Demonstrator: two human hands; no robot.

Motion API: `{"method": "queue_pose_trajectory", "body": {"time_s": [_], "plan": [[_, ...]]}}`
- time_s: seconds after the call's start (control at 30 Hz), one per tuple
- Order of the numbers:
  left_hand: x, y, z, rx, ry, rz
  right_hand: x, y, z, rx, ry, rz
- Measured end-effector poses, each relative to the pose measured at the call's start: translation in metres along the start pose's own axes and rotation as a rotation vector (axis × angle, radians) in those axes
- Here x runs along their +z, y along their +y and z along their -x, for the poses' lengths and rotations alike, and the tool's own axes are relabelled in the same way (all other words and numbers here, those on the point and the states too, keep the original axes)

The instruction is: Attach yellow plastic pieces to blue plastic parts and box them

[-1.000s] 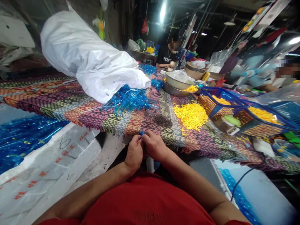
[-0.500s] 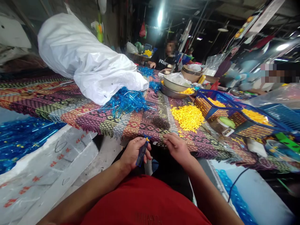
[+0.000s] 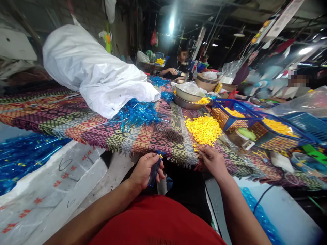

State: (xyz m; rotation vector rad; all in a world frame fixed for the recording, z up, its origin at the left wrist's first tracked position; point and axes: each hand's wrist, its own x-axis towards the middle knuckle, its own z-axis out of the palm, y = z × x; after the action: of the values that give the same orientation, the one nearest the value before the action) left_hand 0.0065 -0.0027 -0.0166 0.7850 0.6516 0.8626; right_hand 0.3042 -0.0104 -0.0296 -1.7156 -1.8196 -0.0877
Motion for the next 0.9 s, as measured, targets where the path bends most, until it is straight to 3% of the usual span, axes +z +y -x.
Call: {"method": "queue_pose_trajectory", "body": {"time_s": [0.27,0.53,0.9], "plan": [[0.002,0.001,0.003,0.002,0.014,-0.017,0.006,0.000,-0.001,0.019,-0.045,0.134],[0.001,0.005,0.012,0.037,0.015,-0.036,0.006,0.001,-0.022,0.036,-0.270,0.227],[-0.005,0.013,0.022,0.043,0.072,-0.040,0.017,0.008,-0.036,0.113,-0.212,0.258]]}}
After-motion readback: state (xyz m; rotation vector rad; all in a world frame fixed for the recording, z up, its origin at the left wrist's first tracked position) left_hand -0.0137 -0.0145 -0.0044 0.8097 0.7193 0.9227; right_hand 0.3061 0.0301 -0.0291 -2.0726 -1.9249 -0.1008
